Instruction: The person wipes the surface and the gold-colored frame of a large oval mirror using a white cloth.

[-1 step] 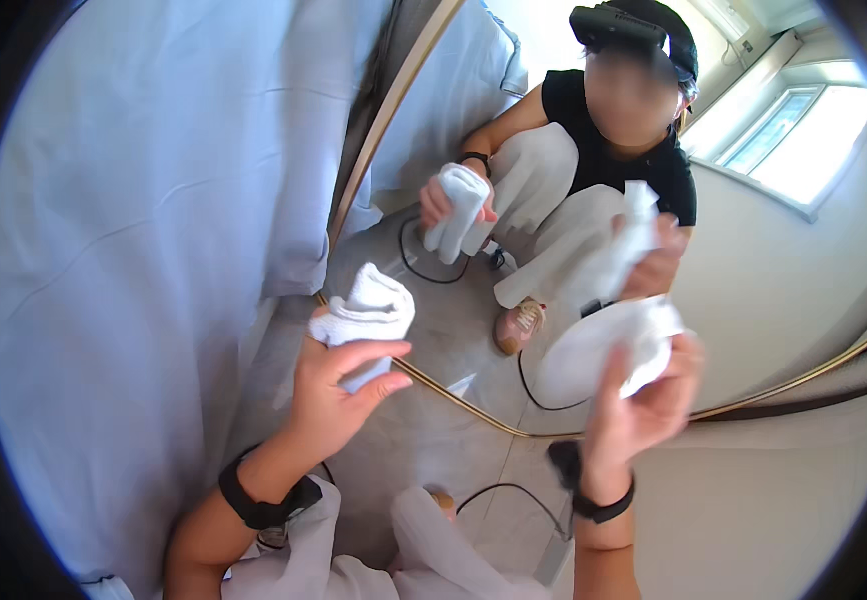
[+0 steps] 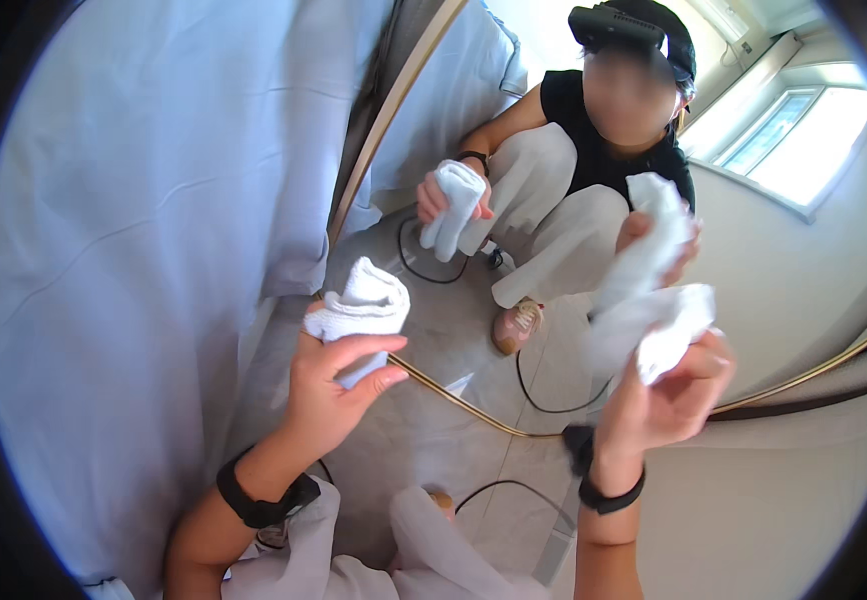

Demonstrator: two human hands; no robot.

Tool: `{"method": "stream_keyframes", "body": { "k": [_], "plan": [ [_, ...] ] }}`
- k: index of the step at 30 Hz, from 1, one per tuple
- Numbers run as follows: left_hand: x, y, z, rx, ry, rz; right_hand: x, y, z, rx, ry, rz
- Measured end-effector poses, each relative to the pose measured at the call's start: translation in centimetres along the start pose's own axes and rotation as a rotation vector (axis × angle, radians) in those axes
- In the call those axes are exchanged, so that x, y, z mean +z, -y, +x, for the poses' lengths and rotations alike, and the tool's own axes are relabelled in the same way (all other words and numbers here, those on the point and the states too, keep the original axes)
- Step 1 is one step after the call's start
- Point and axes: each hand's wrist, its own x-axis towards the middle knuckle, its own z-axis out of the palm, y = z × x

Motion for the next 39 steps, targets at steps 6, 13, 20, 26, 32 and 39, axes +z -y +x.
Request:
{"method": "stream_keyframes", "body": {
  "k": [6,13,20,26,32,39],
  "plan": [
    [0.9,0.1,0.3,-0.024,-0.093,-0.016,3.4,-0.8,3.9,-0.125,0.035,-0.290],
    [1.8,0.8,-0.2,-0.060,-0.222,-0.009,4.2,-2.0,1.9,-0.145,-0.068,-0.360],
    [1.5,0.6,-0.4,-0.048,-0.240,0.072,8.6,-2.5,-2.3,-0.403,0.212,-0.224],
    [1.3,-0.1,-1.0,-0.008,-0.254,0.031,11.5,-2.6,-12.4,-0.703,0.507,-0.126],
    [2.7,2.1,-0.6,-0.014,-0.287,0.018,10.8,-5.1,-7.3,-0.714,0.294,-0.288],
    [3.3,2.1,-0.2,-0.010,-0.295,-0.018,4.1,-6.6,5.7,-0.179,-0.484,-0.422]
  ]
}}
